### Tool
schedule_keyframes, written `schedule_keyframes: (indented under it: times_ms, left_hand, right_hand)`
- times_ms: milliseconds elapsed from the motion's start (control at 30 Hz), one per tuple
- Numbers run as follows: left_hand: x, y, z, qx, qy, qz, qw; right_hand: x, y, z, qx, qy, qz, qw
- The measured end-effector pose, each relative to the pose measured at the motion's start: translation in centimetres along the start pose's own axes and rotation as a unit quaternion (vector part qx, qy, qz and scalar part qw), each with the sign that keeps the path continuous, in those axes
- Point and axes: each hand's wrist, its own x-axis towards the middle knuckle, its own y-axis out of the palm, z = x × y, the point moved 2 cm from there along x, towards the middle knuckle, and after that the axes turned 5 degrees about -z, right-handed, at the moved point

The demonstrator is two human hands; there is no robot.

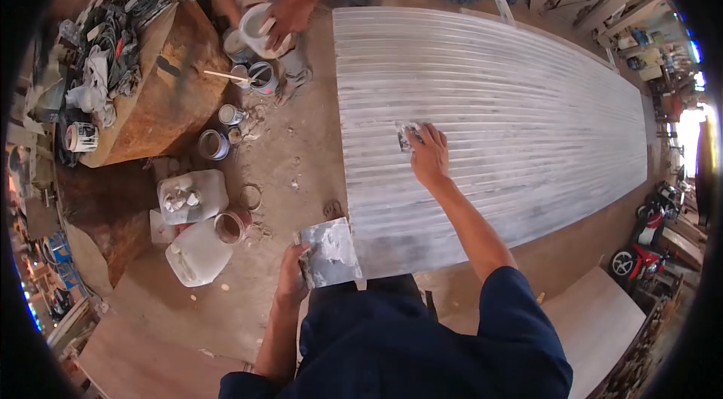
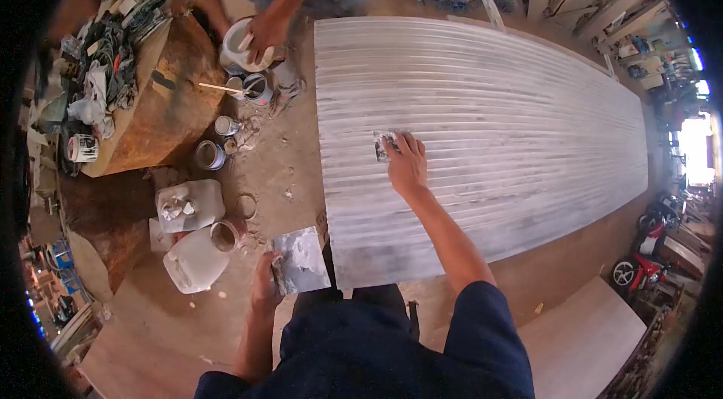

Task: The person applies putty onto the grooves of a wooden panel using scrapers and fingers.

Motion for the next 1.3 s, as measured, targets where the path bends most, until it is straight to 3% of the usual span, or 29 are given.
schedule_keyframes:
  times_ms: [300, 367, 400, 433, 533, 600, 733, 767, 867, 1067, 1167, 1233, 1267, 1300]
  left_hand:
    - [-0.1, 2.2, 2.6, 0.027, -0.001, 0.038, 0.999]
    - [0.5, 1.5, 3.5, 0.024, -0.008, 0.028, 0.999]
    - [0.5, 1.1, 4.0, 0.020, -0.016, 0.010, 1.000]
    - [0.2, 1.5, 4.2, 0.019, -0.018, 0.008, 1.000]
    - [0.0, 3.0, 4.2, 0.042, -0.016, -0.005, 0.999]
    - [0.7, 2.9, 4.8, 0.036, -0.029, 0.009, 0.999]
    - [1.8, 1.7, 4.8, 0.029, -0.072, 0.069, 0.995]
    - [1.9, 1.2, 4.4, 0.041, -0.071, 0.074, 0.994]
    - [-0.3, 2.0, 0.3, 0.073, -0.037, 0.070, 0.994]
    - [-1.8, -6.7, -5.4, 0.037, 0.032, 0.033, 0.998]
    - [-2.0, -10.4, -7.1, 0.032, 0.041, 0.049, 0.997]
    - [-2.6, -11.9, -8.1, 0.015, 0.054, 0.045, 0.997]
    - [-2.7, -12.4, -8.3, 0.015, 0.056, 0.051, 0.997]
    - [-3.0, -12.1, -8.7, 0.007, 0.052, 0.050, 0.997]
  right_hand:
    - [-0.4, -2.7, -4.2, 0.003, -0.024, -0.042, 0.999]
    - [-0.8, -3.5, -9.4, -0.008, 0.138, 0.035, 0.990]
    - [-0.3, -4.9, -11.6, -0.047, 0.121, -0.035, 0.991]
    - [-0.4, -5.4, -13.8, -0.105, 0.163, -0.060, 0.979]
    - [0.7, -5.1, -16.4, -0.115, 0.251, -0.012, 0.961]
    - [1.3, -2.9, -14.3, -0.051, 0.169, -0.025, 0.984]
    - [4.4, 1.1, -1.4, -0.013, 0.195, 0.114, 0.974]
    - [5.0, 2.0, 2.0, 0.013, 0.194, 0.104, 0.975]
    - [6.1, 3.8, 10.5, 0.041, 0.199, 0.103, 0.974]
    - [6.7, 3.5, 18.7, 0.064, 0.145, 0.123, 0.980]
    - [5.4, 4.4, 20.5, 0.174, 0.189, 0.147, 0.955]
    - [3.2, 4.1, 20.9, 0.411, 0.361, 0.148, 0.824]
    - [1.9, 3.3, 21.3, 0.409, 0.359, 0.144, 0.827]
    - [0.7, 0.9, 22.0, 0.561, 0.432, 0.117, 0.697]
